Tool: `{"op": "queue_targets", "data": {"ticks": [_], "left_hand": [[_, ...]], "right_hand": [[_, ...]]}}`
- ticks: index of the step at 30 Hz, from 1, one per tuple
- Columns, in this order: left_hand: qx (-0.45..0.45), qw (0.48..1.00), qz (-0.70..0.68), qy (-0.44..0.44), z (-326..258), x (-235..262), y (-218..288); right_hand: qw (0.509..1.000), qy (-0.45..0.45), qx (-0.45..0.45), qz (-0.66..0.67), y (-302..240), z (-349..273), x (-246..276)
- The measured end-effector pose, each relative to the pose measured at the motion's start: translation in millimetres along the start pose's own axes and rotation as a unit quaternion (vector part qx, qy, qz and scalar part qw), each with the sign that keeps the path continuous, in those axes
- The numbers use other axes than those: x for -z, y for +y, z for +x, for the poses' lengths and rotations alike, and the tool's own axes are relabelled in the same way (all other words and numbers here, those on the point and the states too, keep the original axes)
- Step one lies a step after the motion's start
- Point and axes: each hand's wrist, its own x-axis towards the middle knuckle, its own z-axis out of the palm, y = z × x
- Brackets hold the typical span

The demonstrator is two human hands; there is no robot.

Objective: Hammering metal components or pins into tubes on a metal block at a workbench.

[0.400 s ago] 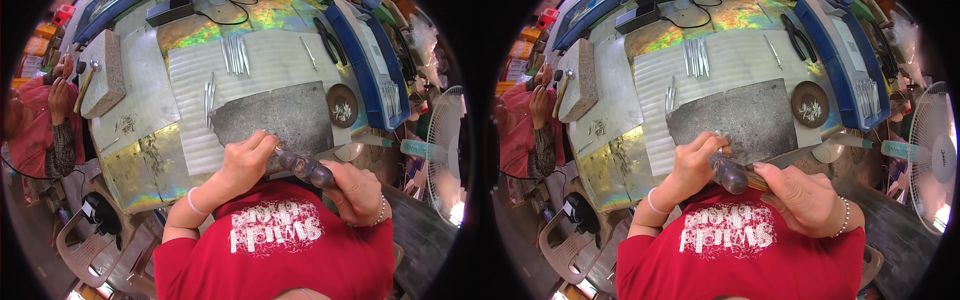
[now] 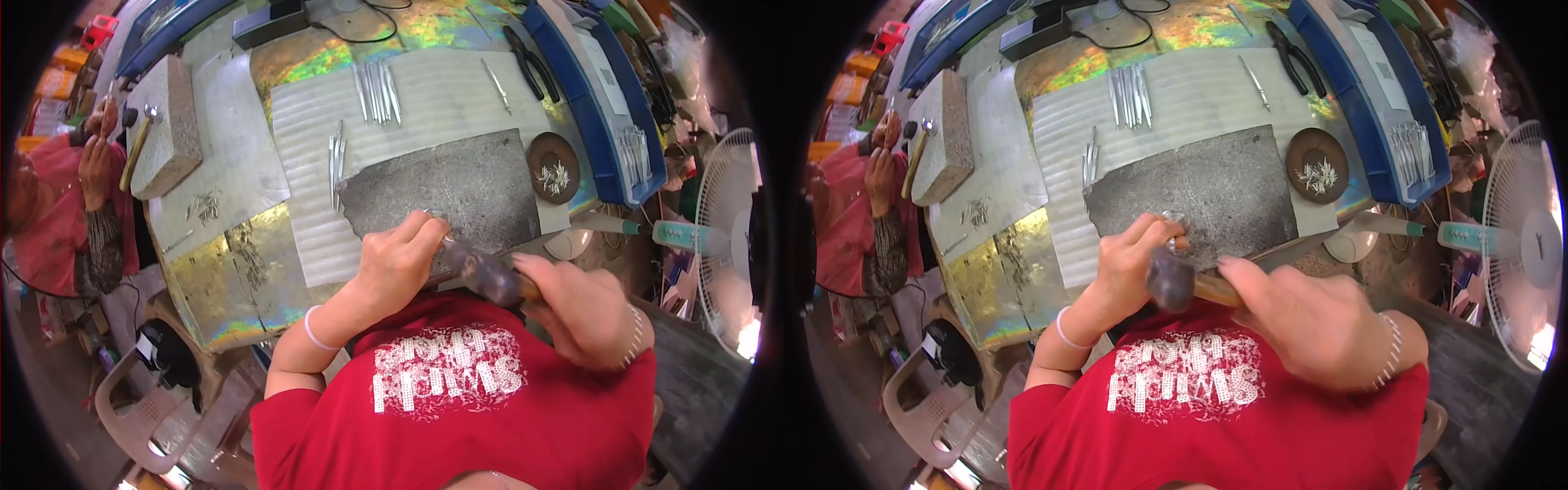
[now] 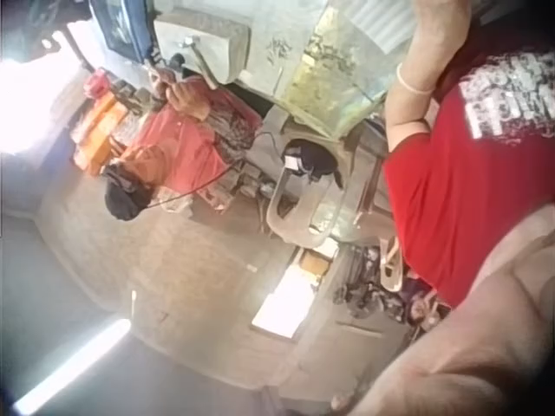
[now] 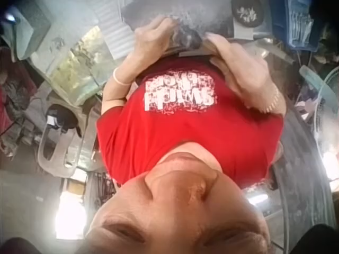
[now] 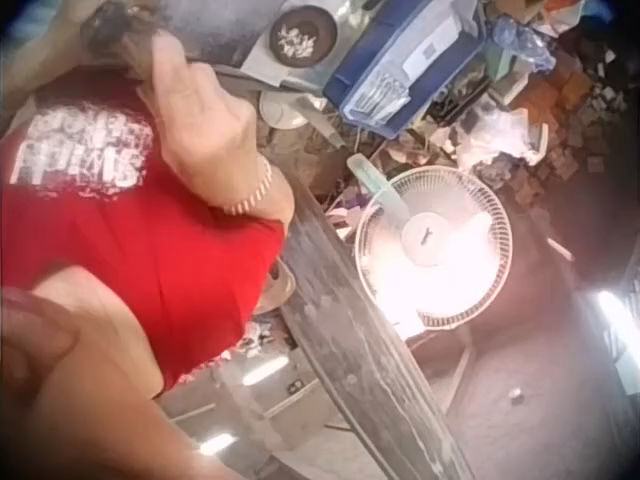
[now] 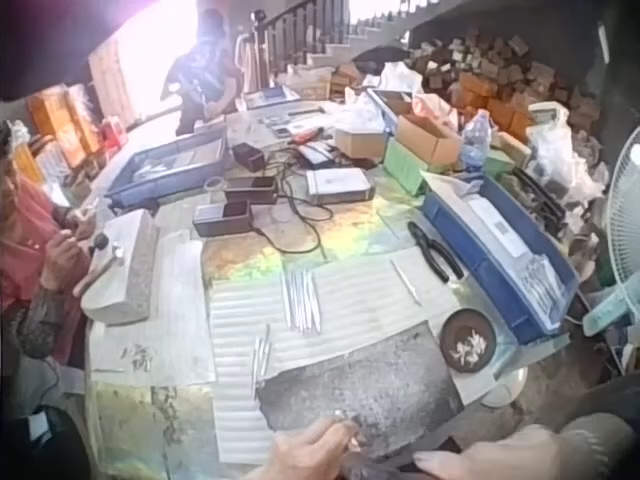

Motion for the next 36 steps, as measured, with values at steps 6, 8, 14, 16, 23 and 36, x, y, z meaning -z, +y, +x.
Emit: {"op": "queue_targets", "data": {"ticks": [6,8,14,16,23,36], "left_hand": [[0.013,1.0,0.014,-0.024,3.1,12.5,6.0],[0.178,0.928,-0.327,-0.011,3.1,18.2,12.7],[0.333,0.681,-0.65,0.05,10.4,46.8,24.5],[0.336,0.631,-0.699,0.038,9.4,43.5,23.5],[0.369,0.595,-0.71,0.08,11.7,26.5,32.8],[0.339,0.77,-0.541,0.013,11.0,17.0,37.9]], "right_hand": [[0.966,0.205,-0.054,0.149,-1.9,-15.4,-5.3],[0.977,0.175,-0.098,0.077,4.2,-6.0,-9.2],[0.973,0.178,-0.145,0.023,67.6,3.1,-77.9],[0.97,0.182,-0.159,-0.04,80.9,4.3,-91.3],[0.973,0.197,-0.095,0.075,65.4,16.0,-82.4],[0.951,0.246,-0.187,0.027,199.6,83.2,-53.7]]}}
